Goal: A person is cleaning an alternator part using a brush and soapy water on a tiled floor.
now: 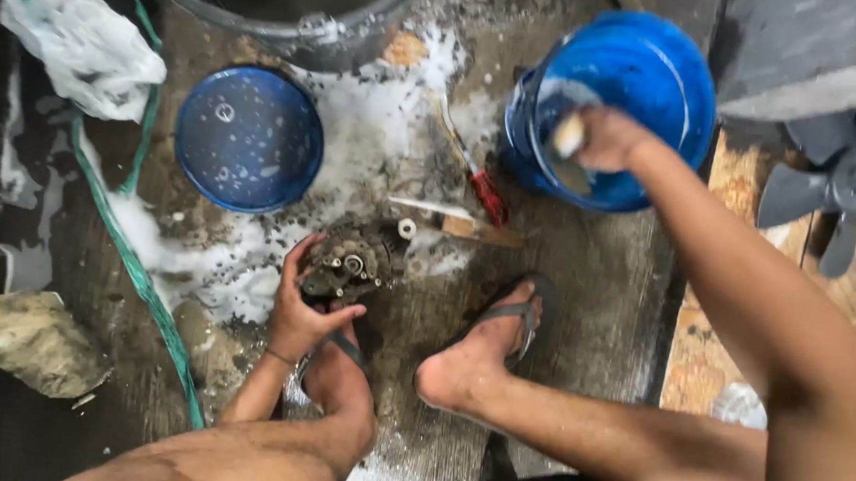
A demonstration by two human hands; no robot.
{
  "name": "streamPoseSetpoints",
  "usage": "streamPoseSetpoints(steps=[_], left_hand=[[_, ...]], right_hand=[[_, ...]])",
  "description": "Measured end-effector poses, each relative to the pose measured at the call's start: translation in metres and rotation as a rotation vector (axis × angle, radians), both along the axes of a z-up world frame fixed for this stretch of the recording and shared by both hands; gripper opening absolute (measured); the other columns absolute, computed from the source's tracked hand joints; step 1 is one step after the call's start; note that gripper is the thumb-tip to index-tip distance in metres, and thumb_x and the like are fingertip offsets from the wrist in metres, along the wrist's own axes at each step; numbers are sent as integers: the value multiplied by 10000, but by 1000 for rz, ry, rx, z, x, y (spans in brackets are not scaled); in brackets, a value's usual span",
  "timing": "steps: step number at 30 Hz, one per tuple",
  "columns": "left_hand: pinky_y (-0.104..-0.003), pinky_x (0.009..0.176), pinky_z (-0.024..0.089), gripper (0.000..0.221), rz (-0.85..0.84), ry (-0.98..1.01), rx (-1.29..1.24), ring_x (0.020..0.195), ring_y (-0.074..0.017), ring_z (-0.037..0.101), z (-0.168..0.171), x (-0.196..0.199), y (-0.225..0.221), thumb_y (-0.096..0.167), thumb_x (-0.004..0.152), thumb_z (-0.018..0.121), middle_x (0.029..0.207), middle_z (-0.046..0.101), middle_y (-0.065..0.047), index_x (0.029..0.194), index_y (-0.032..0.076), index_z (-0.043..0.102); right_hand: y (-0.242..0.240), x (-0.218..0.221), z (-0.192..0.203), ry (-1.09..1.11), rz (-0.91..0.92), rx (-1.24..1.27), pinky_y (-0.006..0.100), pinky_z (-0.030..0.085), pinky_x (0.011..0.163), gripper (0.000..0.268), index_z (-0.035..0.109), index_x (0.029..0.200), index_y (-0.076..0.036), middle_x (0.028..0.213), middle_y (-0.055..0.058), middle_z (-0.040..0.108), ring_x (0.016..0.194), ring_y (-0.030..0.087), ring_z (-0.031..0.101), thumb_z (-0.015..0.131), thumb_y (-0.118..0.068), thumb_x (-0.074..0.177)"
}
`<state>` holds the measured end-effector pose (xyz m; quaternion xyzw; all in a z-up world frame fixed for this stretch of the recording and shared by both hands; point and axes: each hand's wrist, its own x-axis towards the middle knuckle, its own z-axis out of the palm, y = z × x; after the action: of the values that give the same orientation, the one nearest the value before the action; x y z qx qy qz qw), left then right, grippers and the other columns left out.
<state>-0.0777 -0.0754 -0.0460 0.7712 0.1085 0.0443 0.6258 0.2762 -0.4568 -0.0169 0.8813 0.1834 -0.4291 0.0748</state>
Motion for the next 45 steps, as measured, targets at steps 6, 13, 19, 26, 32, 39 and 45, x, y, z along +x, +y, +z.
streamPoseSetpoints(steps=[6,13,19,26,32,39,45], left_hand=[[-453,1211,379,1081,-146,-38,223,1417,-347,487,-3,14,9,368,596,966,1506,509,-185,1478,29,442],[-420,1195,388,1149,-77,-45,284,1391,-337,505,-5,16,-12,373,570,982,1502,499,-171,1490,24,390],[-382,1108,464,1070,-23,15,347,1268,-315,600,-9,25,-10,424,549,969,1396,582,-147,1419,38,480],[-411,1063,493,944,27,16,207,1217,-310,611,-2,43,-7,306,620,960,1279,624,-192,1360,-7,465],[-364,856,586,493,148,167,-27,972,-199,687,-23,27,3,211,728,881,1085,729,-101,1144,28,690],[-364,868,588,620,222,282,-317,987,-232,684,-32,4,2,174,676,841,1144,705,-102,1229,61,585],[-383,993,582,535,114,163,-395,1127,-239,676,-62,-25,9,207,747,825,1234,694,-114,1212,6,656]], right_hand=[[-30,-55,63,-411,-54,724,501,441,772,273,524,1121,-55,1090,160,605,1005,384,600,688,-148,924],[-18,-99,106,-907,9,1058,498,438,926,305,535,1215,82,1167,277,545,1082,455,559,642,-56,965],[-3,-121,98,-1066,-218,1064,409,448,865,435,565,1201,26,1116,208,563,1011,393,590,630,124,782],[9,-130,76,-1234,-478,1288,284,574,805,570,526,1224,-29,1122,132,615,978,274,636,792,273,821],[36,-157,66,-1259,-701,1468,323,466,967,307,544,1154,-73,1117,102,552,1044,252,577,663,39,895],[-55,-92,27,-1604,-851,1191,390,390,1299,455,475,1493,-118,1515,130,572,1454,272,560,745,-102,1126],[18,-86,60,-1303,-282,1069,363,550,639,187,748,1012,-47,909,121,768,780,214,709,889,-150,945]])
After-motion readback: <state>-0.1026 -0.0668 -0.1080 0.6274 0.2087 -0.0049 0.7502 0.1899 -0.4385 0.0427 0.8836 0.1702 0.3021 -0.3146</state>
